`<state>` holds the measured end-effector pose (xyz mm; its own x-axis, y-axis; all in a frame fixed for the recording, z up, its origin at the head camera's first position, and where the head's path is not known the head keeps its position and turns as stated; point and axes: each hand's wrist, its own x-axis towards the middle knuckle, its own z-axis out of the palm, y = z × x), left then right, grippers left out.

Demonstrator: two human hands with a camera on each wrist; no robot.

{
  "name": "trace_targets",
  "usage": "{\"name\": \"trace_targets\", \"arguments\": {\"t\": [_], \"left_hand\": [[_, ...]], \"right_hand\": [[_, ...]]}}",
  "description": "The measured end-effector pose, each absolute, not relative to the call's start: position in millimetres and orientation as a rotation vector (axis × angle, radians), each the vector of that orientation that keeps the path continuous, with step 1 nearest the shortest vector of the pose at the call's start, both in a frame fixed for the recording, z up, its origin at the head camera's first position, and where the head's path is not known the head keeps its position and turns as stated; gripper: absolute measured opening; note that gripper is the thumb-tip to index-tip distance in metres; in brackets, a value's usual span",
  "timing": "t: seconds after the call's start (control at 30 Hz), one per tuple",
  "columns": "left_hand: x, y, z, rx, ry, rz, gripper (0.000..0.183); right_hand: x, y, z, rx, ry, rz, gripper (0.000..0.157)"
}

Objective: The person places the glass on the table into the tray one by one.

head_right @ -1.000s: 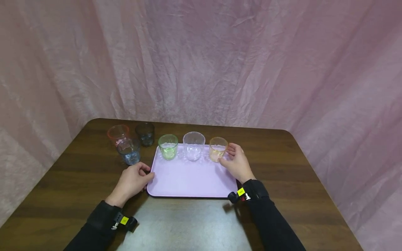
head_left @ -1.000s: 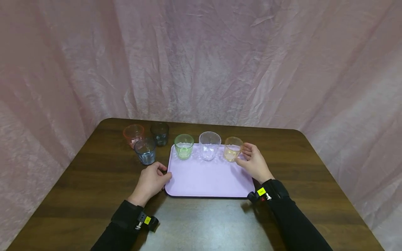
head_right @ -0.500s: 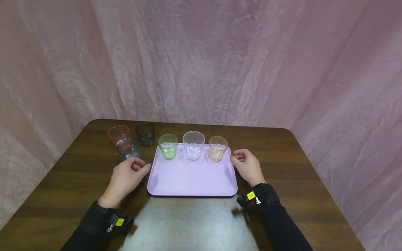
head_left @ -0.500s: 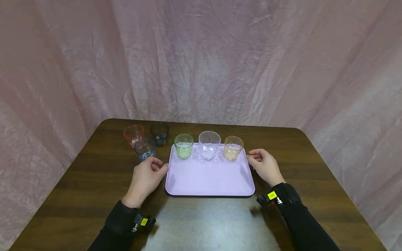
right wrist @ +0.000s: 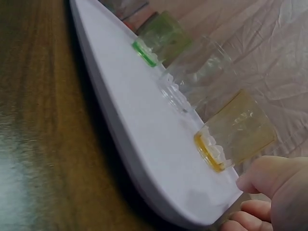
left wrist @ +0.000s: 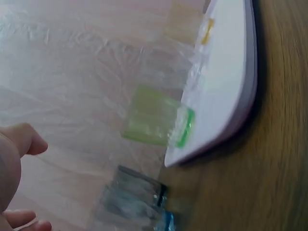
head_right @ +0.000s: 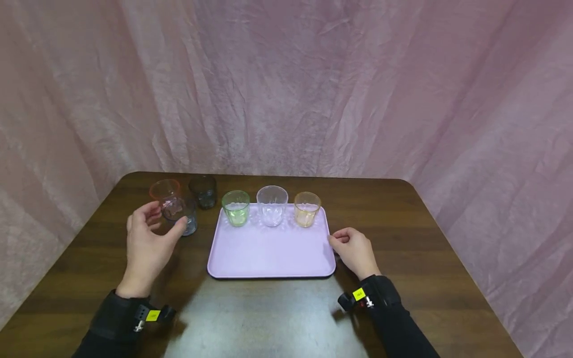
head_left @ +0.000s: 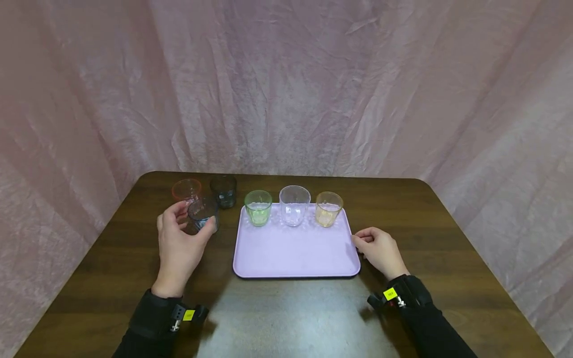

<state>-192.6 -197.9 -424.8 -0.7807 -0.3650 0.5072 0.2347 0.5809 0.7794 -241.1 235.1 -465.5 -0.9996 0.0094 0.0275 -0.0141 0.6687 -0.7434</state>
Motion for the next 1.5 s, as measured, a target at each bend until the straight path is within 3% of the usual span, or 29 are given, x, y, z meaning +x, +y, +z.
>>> {"name": "trace_targets", "arguments": {"t": [0.17, 0.33, 0.83, 1.5], "left_hand": [[-199, -207, -432, 0.166, -2.259, -1.28, 0.09], [-209, -215, -443, 0.19, -2.37, -1.341, 0.1], [-228, -237, -472, 0.191, -2.454, -1.506, 0.101], [-244, -237, -477, 0.159, -2.378, -1.571, 0.095]], "right_hand": [[-233, 241, -471, -0.027, -2.847, 1.273, 0.026], [-226, 244, -475, -0.05, -2.843, 1.305, 0.025], [-221, 233, -485, -0.064, -2.803, 1.239, 0.02], [-226, 234, -488, -0.05, -2.762, 1.231, 0.017]]}}
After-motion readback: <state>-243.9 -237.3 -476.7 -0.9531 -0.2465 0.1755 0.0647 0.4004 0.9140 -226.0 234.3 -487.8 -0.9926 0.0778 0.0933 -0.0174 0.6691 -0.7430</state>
